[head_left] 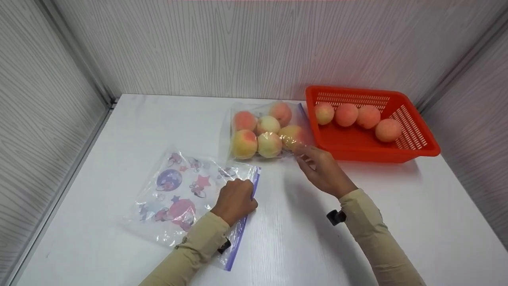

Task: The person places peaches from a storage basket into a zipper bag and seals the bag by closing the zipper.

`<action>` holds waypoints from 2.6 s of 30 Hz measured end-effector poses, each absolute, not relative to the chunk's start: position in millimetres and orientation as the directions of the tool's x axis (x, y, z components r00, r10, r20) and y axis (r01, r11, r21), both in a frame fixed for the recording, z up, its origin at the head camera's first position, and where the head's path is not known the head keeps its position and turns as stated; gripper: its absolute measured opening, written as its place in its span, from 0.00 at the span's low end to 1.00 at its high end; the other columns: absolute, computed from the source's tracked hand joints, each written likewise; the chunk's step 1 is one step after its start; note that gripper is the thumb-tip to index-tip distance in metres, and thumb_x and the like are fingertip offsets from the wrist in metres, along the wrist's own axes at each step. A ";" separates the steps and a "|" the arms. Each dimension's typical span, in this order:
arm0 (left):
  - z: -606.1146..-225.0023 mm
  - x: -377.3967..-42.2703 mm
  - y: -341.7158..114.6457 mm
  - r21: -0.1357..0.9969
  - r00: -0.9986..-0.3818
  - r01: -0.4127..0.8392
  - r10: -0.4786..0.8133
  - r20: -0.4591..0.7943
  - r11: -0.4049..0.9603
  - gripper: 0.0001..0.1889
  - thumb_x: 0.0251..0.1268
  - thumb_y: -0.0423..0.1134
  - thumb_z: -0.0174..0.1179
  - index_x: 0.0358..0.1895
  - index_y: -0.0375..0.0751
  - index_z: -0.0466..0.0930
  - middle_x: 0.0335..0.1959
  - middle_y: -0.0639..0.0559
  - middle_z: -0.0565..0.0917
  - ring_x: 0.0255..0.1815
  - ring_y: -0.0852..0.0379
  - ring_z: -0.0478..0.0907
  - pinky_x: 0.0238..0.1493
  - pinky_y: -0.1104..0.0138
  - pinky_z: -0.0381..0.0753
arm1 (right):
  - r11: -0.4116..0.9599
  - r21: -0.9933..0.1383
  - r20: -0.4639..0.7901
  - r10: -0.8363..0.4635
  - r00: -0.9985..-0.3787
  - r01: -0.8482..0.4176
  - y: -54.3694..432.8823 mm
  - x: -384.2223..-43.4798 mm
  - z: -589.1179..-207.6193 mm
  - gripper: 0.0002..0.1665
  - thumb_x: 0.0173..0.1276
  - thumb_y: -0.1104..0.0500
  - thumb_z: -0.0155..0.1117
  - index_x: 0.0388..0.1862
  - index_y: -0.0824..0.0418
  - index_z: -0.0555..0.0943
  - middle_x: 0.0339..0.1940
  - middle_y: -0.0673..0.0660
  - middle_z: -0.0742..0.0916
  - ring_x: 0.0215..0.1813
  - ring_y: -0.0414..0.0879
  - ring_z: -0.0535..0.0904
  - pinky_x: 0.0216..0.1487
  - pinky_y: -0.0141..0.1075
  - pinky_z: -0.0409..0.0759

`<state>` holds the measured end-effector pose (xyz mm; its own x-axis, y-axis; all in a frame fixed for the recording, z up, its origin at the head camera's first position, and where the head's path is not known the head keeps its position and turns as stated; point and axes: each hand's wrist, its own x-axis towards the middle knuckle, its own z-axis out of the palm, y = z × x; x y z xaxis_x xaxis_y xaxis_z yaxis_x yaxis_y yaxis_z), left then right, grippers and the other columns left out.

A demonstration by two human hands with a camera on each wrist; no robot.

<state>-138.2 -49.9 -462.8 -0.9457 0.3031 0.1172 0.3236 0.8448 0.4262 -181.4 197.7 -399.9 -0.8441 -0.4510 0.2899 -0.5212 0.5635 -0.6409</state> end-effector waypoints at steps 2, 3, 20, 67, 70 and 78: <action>-463.4 -137.7 -42.8 0.416 -0.939 0.343 0.311 0.144 0.842 0.12 0.46 0.27 0.65 0.15 0.42 0.71 0.14 0.52 0.69 0.17 0.53 0.65 0.16 0.57 0.72 | 0.571 -0.647 0.267 -0.450 -0.852 -0.505 197.3 -179.8 -402.4 0.13 0.74 0.67 0.62 0.55 0.66 0.82 0.49 0.59 0.86 0.49 0.54 0.85 0.50 0.47 0.87; -463.7 -137.7 -39.7 0.411 -0.936 0.353 0.317 0.156 0.840 0.12 0.45 0.26 0.65 0.16 0.42 0.72 0.14 0.51 0.70 0.17 0.52 0.66 0.17 0.56 0.73 | 0.574 -0.648 0.260 -0.451 -0.854 -0.501 197.2 -179.1 -403.8 0.12 0.74 0.67 0.62 0.54 0.66 0.81 0.49 0.59 0.86 0.48 0.54 0.85 0.49 0.47 0.88; -463.3 -144.0 -28.3 0.611 -0.935 0.345 0.314 0.162 0.712 0.07 0.44 0.30 0.66 0.15 0.44 0.81 0.14 0.59 0.72 0.20 0.58 0.66 0.21 0.67 0.65 | 0.511 -0.830 -0.074 -0.496 -0.865 -0.222 181.8 -167.1 -439.6 0.17 0.73 0.68 0.61 0.58 0.77 0.78 0.45 0.69 0.87 0.41 0.60 0.87 0.45 0.45 0.89; -424.6 -142.8 -23.5 0.986 -0.973 0.127 0.206 0.103 0.105 0.12 0.68 0.31 0.65 0.53 0.34 0.85 0.43 0.44 0.85 0.42 0.50 0.87 0.40 0.63 0.88 | 0.108 -0.985 -0.167 -0.392 -0.905 0.135 174.8 -157.7 -414.5 0.19 0.72 0.58 0.68 0.56 0.67 0.84 0.49 0.62 0.89 0.46 0.56 0.88 0.53 0.49 0.86; -423.7 -143.2 -21.6 0.995 -0.979 0.091 0.188 0.082 0.042 0.12 0.66 0.33 0.67 0.51 0.33 0.85 0.41 0.44 0.85 0.38 0.53 0.85 0.35 0.65 0.87 | 0.122 -0.988 -0.133 -0.372 -0.919 0.093 173.3 -157.7 -413.1 0.17 0.71 0.61 0.67 0.54 0.68 0.85 0.47 0.62 0.89 0.45 0.54 0.88 0.51 0.48 0.87; -410.5 -137.2 -20.4 0.998 -0.969 0.067 0.239 0.068 -0.012 0.10 0.64 0.37 0.69 0.43 0.33 0.85 0.34 0.46 0.83 0.26 0.58 0.81 0.22 0.66 0.83 | 0.135 -0.989 -0.107 -0.431 -0.896 0.053 176.0 -156.9 -408.8 0.11 0.66 0.67 0.66 0.47 0.69 0.85 0.41 0.61 0.88 0.40 0.53 0.87 0.44 0.50 0.89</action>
